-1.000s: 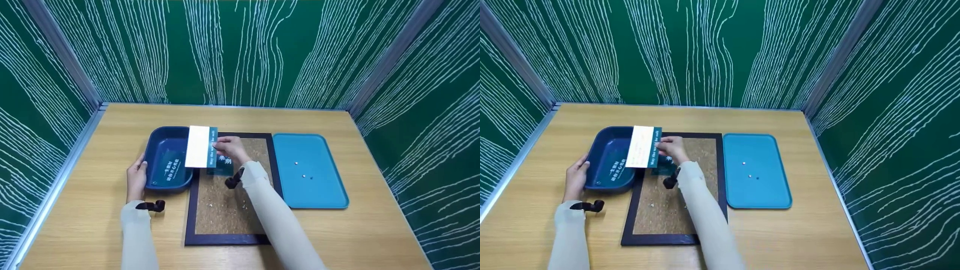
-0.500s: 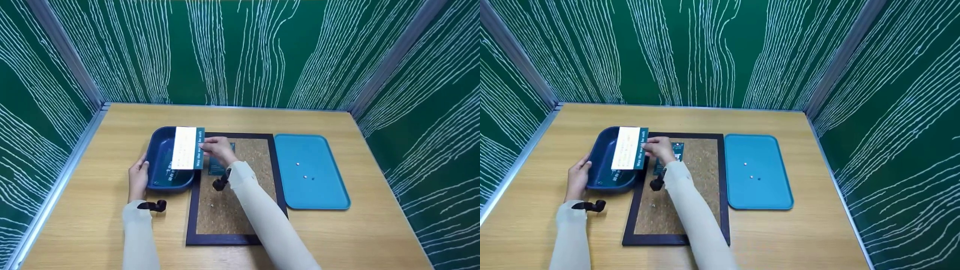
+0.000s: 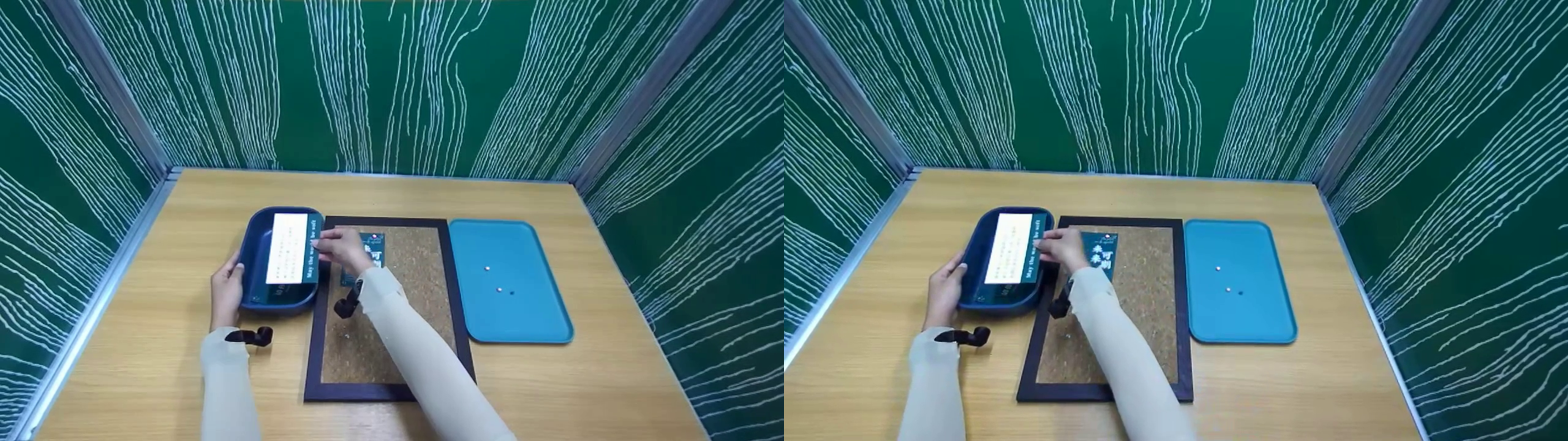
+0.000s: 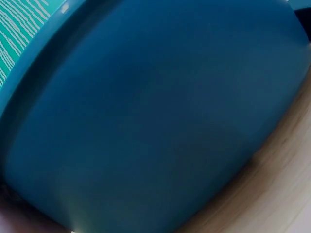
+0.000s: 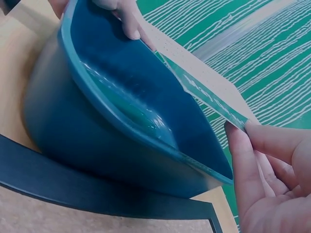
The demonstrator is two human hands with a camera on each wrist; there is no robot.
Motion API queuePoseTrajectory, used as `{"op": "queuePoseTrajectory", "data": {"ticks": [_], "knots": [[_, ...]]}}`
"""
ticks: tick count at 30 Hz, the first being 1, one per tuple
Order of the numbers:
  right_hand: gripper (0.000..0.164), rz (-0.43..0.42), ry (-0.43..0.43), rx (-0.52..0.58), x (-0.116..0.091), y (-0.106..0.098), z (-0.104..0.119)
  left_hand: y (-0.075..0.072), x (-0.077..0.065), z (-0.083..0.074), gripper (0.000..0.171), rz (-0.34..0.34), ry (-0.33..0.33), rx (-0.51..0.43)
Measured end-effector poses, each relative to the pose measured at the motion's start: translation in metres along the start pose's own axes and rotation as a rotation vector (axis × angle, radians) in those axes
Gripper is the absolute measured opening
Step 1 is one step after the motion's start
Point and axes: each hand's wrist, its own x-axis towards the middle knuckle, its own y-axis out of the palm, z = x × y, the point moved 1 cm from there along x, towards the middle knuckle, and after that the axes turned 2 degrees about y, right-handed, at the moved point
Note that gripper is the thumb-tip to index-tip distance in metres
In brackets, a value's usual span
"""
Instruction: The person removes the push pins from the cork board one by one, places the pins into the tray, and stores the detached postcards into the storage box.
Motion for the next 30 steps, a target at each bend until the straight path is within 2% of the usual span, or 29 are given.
{"op": "queuePoseTrajectory", "data": {"ticks": [15,22,30], "knots": [[0.020,-0.022,0.019,0.005,0.000,0.015,-0.005,0.000,0.000,0.001,0.044,-0.017,-0.006,0.005],[0.023,0.003,0.020,0.026,0.000,0.019,-0.005,0.001,0.001,0.002,0.044,-0.031,0.057,0.025],[0.021,0.001,0.042,0.021,-0.002,0.023,-0.005,0.001,0.002,0.003,0.044,-0.031,0.050,0.020]]}}
